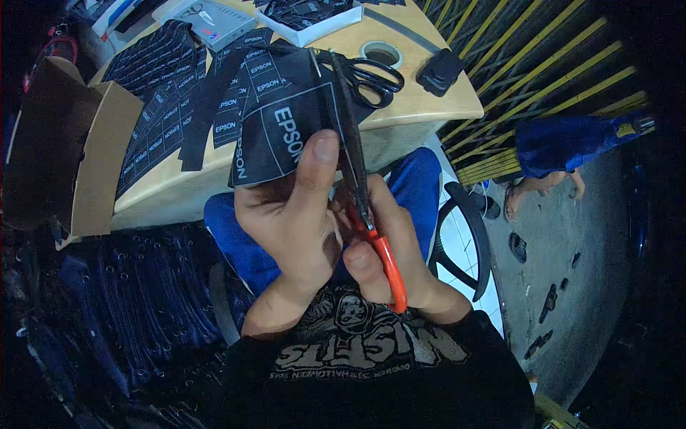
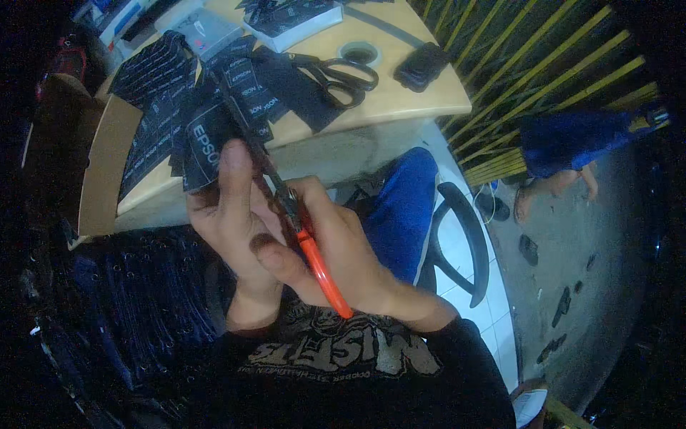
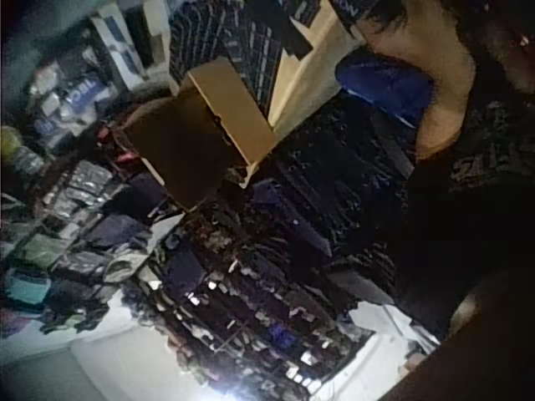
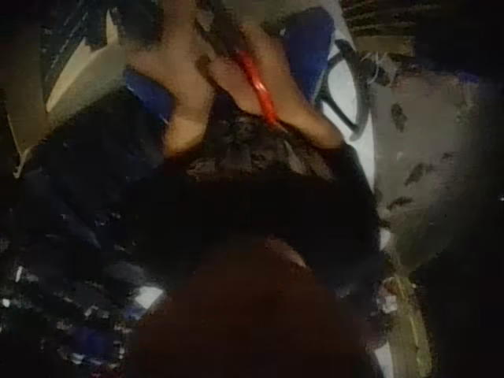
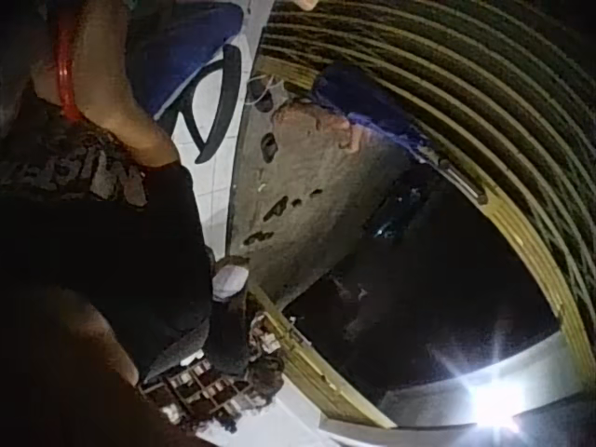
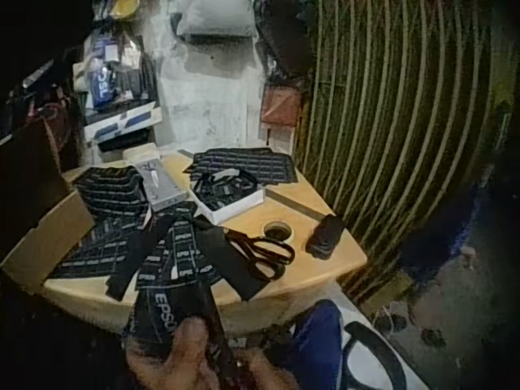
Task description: Cutting individual labels from a printed sheet using scissors.
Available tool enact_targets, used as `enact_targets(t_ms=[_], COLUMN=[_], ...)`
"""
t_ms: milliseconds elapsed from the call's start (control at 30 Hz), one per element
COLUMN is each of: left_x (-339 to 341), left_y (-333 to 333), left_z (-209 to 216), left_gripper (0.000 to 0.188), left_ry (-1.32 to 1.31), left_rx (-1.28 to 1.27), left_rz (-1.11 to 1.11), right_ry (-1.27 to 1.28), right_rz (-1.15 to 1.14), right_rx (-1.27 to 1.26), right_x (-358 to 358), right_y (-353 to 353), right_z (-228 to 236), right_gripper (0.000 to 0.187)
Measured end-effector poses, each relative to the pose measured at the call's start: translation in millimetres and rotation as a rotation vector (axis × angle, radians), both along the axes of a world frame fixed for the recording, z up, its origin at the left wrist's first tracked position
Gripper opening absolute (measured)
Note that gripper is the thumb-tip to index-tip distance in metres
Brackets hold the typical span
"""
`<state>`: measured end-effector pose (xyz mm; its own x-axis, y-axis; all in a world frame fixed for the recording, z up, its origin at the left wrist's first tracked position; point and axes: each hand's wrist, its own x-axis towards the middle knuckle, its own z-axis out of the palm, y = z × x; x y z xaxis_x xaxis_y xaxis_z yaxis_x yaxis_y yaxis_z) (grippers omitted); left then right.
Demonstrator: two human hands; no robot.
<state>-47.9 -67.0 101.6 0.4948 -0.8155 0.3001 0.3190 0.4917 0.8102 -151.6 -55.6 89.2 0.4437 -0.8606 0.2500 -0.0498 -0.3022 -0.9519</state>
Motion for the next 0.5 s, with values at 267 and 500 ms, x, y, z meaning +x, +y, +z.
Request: enact_targets(t_ms=[267,500], left_x=[-3.1,-1.2], left_y=[-1.8,-0.4], left_z=[2.5,0.7], left_gripper=[0.025,0.023], left_ry=[0.008,-0.01], left_rx=[-0.022,-0.004], left_rz=[0.012,0.0], right_ry=[0.035,0.018], right_rz=[-0.021,-0.009], right_rx=[0.038,-0.001], right_x=[-0.3,0.1], right_y=[1.7,0.5], right_z=[3.4,-0.7], right_gripper=[0.057,0.054])
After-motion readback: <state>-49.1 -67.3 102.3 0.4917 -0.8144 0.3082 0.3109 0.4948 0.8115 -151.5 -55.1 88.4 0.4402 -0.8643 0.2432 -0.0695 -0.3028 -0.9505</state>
